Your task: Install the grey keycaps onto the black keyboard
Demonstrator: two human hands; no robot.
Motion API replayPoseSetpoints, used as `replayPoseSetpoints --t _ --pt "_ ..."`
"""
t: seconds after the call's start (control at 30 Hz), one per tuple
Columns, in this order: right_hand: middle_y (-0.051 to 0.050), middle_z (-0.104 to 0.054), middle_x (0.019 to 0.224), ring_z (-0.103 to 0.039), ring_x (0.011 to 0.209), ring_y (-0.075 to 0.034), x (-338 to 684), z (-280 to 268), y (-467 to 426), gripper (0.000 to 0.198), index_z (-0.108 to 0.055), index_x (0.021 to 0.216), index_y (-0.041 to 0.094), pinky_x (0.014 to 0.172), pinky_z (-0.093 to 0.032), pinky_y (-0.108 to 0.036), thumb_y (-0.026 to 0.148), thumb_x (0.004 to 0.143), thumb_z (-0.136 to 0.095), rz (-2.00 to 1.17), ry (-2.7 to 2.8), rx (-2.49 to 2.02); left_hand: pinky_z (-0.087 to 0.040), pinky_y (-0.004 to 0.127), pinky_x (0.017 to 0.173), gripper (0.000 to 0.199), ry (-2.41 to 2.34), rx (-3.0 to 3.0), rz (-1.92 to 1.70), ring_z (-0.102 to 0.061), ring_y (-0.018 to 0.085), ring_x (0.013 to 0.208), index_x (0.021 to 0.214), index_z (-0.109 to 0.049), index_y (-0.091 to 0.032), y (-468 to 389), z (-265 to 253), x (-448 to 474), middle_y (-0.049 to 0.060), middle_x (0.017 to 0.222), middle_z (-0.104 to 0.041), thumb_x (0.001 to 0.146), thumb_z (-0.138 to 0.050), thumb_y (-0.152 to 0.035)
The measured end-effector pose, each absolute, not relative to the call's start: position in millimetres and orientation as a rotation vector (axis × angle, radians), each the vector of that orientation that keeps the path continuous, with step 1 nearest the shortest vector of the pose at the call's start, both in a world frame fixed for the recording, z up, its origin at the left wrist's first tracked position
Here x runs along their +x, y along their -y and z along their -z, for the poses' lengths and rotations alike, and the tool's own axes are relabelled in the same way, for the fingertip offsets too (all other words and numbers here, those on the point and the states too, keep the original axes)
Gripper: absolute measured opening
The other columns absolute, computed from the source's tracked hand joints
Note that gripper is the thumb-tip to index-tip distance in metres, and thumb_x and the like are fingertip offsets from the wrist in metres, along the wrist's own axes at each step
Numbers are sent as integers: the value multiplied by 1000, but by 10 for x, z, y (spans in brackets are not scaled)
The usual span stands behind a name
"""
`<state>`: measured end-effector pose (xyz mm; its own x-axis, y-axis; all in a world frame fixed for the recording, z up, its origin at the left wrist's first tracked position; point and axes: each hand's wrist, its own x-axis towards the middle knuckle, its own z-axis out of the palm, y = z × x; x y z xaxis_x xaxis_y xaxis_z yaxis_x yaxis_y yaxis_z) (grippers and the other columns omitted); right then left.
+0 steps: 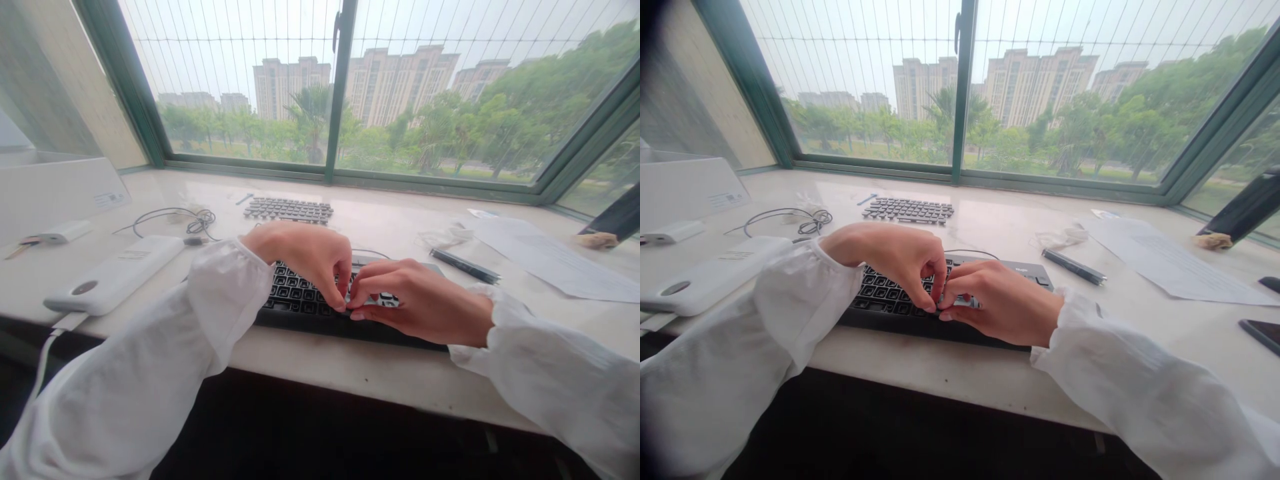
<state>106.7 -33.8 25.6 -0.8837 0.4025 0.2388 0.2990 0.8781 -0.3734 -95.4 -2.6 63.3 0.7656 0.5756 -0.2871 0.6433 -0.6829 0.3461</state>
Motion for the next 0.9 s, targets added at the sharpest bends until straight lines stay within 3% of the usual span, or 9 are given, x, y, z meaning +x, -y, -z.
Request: replayPoseSetpoints --t 0.3,0.5,0.9 --pt "-2 -71 87 -66 78 -12 1092 -277 275 13 -72 88 21 71 -49 -23 25 90 -59 -422 2790 -486 -28 24 52 26 -902 2494 215 -46 8 53 80 -77 -25 14 -638 -960 -4 63 -65 66 -72 -46" --pt "-3 -73 87 -65 82 -13 1101 -270 248 17 -71 88 20 83 -44 -29 24 93 -55 -284 2832 -362 -27 24 51 25 -890 2521 197 -47 8 53 80 -77 -26 19 -636 -955 -4 63 -65 66 -72 -46" --pt "-2 -72 86 -63 78 -11 1102 -267 267 20 -69 85 20 77 -42 -28 19 94 -51 14 2830 -158 -29 24 51 26 -908 2533 201 -48 8 53 80 -77 -26 38 -645 -948 -4 65 -67 66 -73 -47"
